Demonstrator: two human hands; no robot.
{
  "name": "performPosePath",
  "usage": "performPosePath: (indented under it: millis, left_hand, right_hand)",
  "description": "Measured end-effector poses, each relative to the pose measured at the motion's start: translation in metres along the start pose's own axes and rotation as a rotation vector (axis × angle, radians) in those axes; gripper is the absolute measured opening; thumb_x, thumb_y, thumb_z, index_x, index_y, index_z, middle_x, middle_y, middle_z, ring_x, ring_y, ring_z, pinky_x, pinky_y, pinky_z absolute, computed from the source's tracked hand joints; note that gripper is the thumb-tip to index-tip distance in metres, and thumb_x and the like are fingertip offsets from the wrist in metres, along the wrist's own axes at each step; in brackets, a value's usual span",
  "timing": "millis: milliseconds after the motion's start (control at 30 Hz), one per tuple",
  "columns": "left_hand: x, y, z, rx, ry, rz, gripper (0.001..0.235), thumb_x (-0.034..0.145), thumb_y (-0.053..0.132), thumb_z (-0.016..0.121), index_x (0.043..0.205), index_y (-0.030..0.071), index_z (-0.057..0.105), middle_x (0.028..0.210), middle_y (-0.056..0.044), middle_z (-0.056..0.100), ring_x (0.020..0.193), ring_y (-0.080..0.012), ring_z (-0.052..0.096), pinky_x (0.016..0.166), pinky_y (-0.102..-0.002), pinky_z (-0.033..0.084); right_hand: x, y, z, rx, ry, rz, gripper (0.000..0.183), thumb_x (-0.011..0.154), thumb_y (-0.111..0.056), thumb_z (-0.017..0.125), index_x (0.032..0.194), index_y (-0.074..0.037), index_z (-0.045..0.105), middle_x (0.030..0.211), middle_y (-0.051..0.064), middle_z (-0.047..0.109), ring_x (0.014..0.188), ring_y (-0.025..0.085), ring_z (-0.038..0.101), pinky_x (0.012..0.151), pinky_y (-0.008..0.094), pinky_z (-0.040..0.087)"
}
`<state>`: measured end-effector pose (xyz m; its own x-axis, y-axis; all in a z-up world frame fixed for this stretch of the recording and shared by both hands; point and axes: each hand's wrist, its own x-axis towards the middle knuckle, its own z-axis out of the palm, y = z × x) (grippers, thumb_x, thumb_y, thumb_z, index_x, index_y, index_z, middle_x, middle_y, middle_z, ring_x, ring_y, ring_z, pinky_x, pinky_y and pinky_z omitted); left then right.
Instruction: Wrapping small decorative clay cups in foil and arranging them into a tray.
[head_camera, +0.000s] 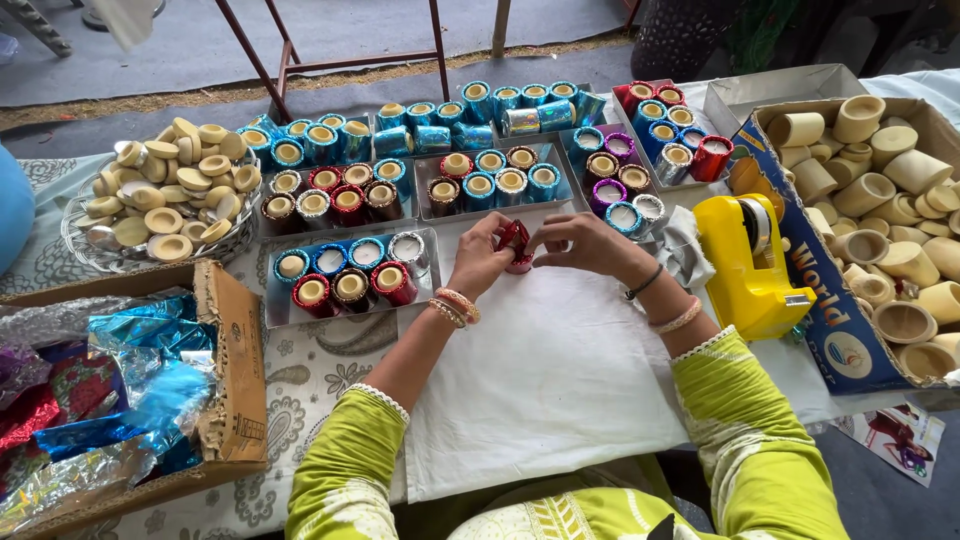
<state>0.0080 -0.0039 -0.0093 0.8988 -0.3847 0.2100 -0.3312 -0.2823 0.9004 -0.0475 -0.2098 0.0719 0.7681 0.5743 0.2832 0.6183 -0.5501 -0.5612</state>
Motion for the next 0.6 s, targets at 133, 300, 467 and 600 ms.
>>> performPosePath:
  millis: [133, 300, 467, 600]
  left_hand:
    - [0.0, -0.002, 0.0, -0.008, -0.002, 0.016, 0.031, 0.08, 0.002, 0.073, 0.11, 0.007, 0.066, 0.104, -0.008, 0.074, 0.084, -0.0173, 0.076, 0.071, -0.03, 0.064]
    - [0.003, -0.014, 0.002, 0.003, 0.027, 0.157, 0.026, 0.083, 0.007, 0.076, 0.107, 0.006, 0.067, 0.1, -0.01, 0.076, 0.084, -0.0185, 0.073, 0.074, -0.032, 0.061]
    - [-0.011, 0.02, -0.017, 0.227, 0.286, 0.522, 0.019, 0.081, 0.007, 0.074, 0.098, 0.006, 0.064, 0.086, -0.009, 0.067, 0.078, -0.0223, 0.066, 0.067, -0.036, 0.056]
    - [-0.02, 0.031, -0.018, 0.402, 0.108, 0.805, 0.011, 0.092, 0.013, 0.073, 0.089, 0.012, 0.062, 0.08, -0.004, 0.068, 0.068, -0.0195, 0.068, 0.061, -0.034, 0.057]
  right_hand:
    - [0.0, 0.001, 0.008, -0.112, -0.002, -0.017, 0.025, 0.085, -0.017, 0.079, 0.11, -0.016, 0.075, 0.091, 0.002, 0.069, 0.071, 0.019, 0.067, 0.062, 0.032, 0.056]
    - [-0.002, 0.006, 0.016, -0.314, -0.003, 0.011, 0.028, 0.088, -0.026, 0.076, 0.114, -0.017, 0.074, 0.095, 0.001, 0.073, 0.078, 0.026, 0.07, 0.066, 0.038, 0.055]
    - [-0.003, 0.003, 0.015, -0.317, -0.014, 0.054, 0.026, 0.09, -0.027, 0.073, 0.113, -0.017, 0.073, 0.099, 0.001, 0.074, 0.082, 0.027, 0.071, 0.068, 0.04, 0.054]
    - [-0.003, 0.009, 0.016, -0.303, -0.015, 0.064, 0.026, 0.089, -0.026, 0.075, 0.112, -0.015, 0.073, 0.096, 0.004, 0.073, 0.081, 0.029, 0.07, 0.067, 0.041, 0.053]
